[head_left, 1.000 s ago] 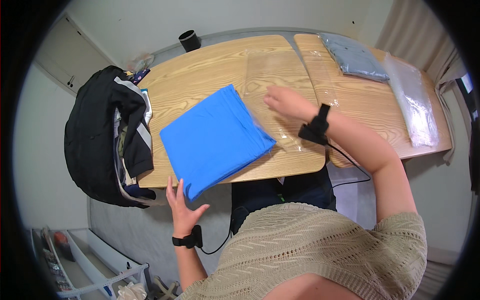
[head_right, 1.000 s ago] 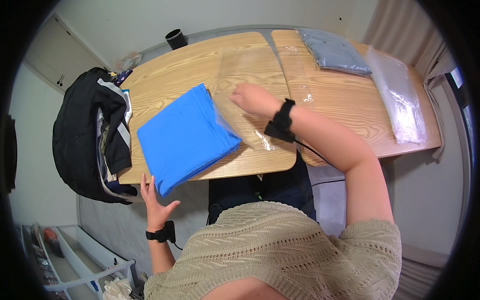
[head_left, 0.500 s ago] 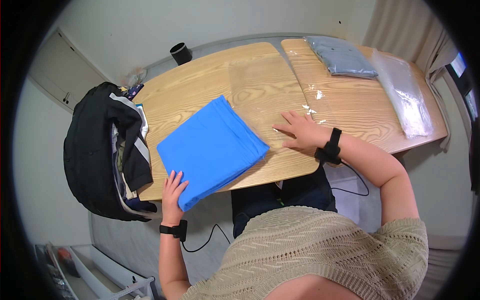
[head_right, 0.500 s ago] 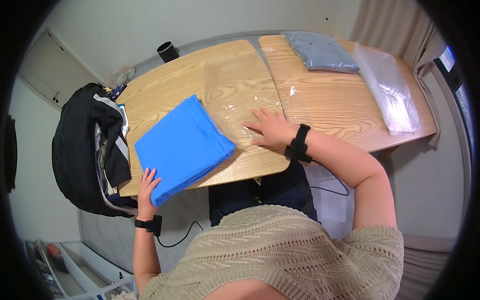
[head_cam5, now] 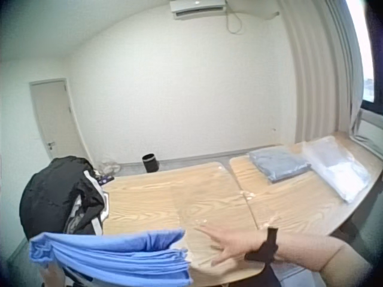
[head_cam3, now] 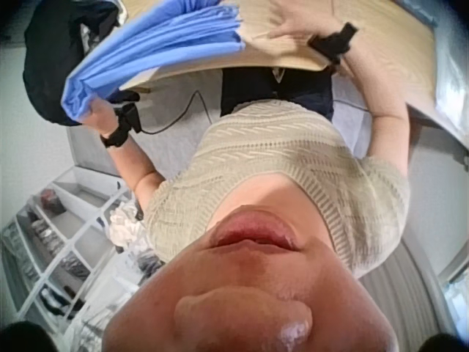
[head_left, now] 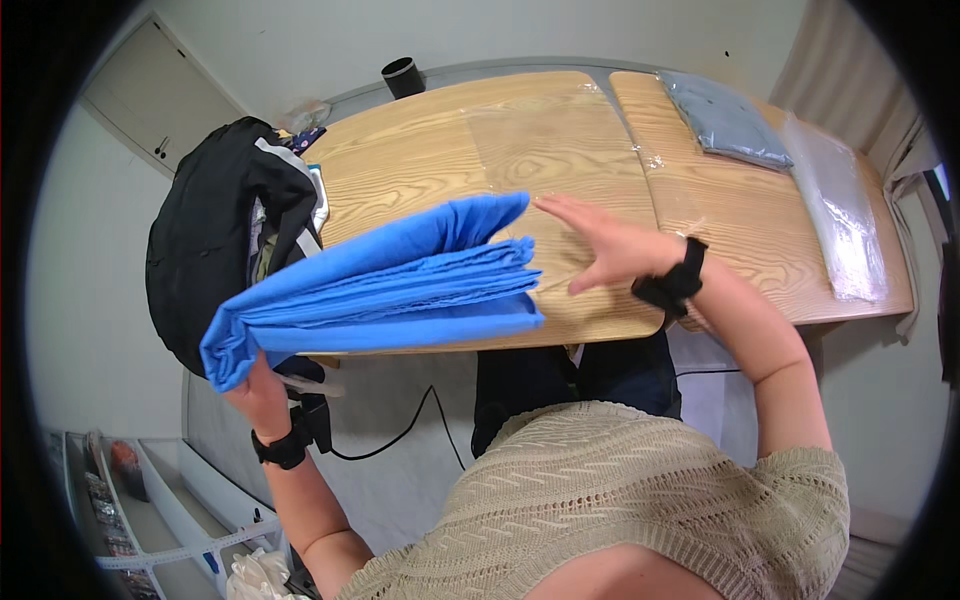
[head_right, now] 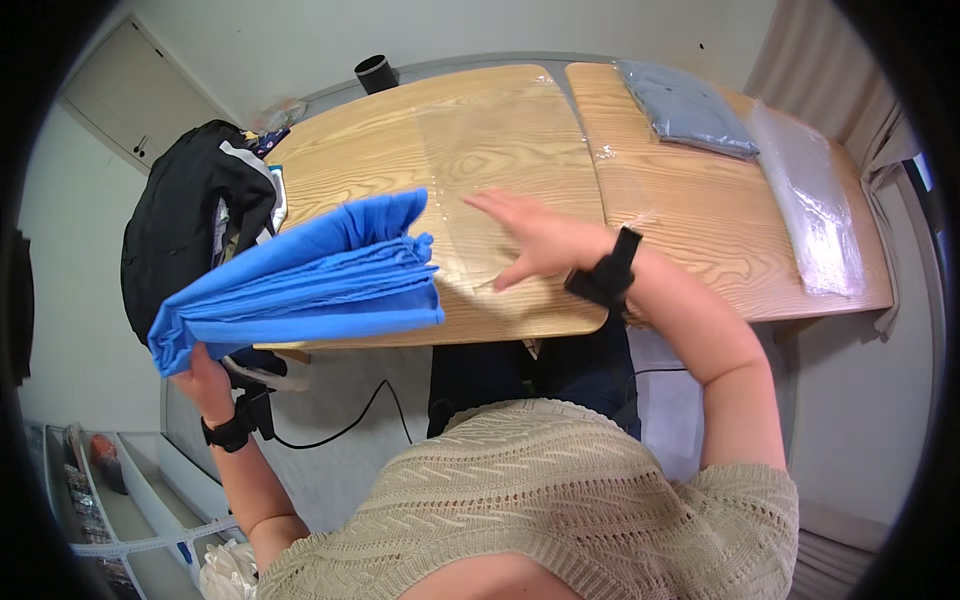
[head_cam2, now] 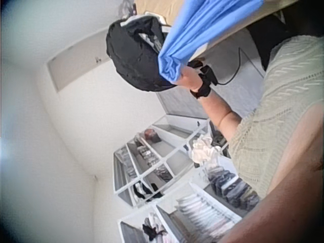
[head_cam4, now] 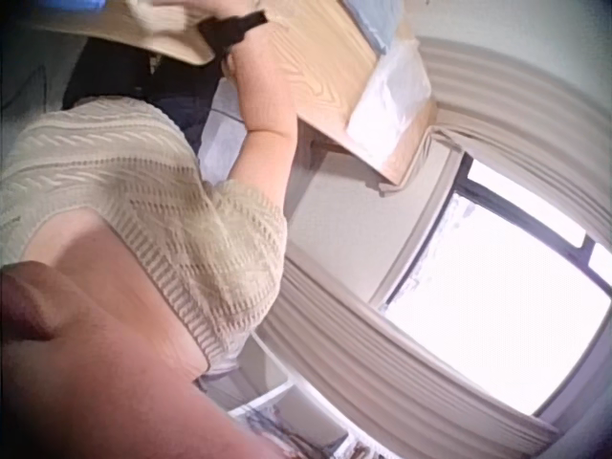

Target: Fold a blue garment and place it inside a clear plastic bag.

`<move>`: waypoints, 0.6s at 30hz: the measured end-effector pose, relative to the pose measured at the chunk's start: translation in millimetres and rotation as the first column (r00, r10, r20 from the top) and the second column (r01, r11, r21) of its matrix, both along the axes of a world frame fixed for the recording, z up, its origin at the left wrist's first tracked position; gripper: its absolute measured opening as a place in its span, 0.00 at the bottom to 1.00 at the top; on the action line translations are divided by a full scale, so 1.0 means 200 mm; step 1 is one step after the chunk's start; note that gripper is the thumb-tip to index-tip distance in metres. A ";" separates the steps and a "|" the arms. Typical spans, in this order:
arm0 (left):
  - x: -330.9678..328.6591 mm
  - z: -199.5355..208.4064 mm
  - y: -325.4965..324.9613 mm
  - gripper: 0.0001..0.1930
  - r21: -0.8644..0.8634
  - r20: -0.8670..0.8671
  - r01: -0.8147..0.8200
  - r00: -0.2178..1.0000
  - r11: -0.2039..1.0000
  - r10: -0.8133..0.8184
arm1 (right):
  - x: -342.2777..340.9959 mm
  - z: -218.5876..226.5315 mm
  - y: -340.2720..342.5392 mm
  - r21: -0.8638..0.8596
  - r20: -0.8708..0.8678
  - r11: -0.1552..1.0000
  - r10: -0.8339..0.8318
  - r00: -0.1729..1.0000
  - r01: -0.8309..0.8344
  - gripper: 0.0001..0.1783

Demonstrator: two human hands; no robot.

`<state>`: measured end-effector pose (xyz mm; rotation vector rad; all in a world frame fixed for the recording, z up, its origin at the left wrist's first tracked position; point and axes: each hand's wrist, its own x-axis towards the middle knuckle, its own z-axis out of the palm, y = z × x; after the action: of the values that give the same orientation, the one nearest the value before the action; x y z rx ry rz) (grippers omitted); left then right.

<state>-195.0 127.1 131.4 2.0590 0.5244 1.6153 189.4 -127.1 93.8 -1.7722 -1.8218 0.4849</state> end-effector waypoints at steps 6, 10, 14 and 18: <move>0.18 0.16 -0.21 0.16 -0.291 0.235 0.280 0.948 0.915 -0.215 | -0.37 -0.01 0.02 0.499 -0.411 0.842 0.022 0.911 0.205 0.60; 0.31 0.21 -0.21 0.15 -0.590 0.276 0.423 0.906 0.688 -0.321 | -0.38 0.07 -0.06 0.250 -0.777 0.903 -0.029 0.629 0.351 0.38; 0.49 0.03 -0.04 0.18 -0.851 0.168 0.357 0.881 0.386 -0.443 | -0.27 0.05 0.03 -0.054 -0.908 0.928 -0.200 0.369 0.369 0.21; 0.52 -0.40 0.17 0.21 -0.997 0.053 0.075 0.812 0.014 -0.581 | -0.11 -0.22 0.08 -0.507 -0.834 0.828 -0.541 0.104 0.239 0.15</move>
<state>-90.2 161.3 50.6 1.1279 0.8379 0.1697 167.5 -110.2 50.7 -1.3682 -0.3049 1.2772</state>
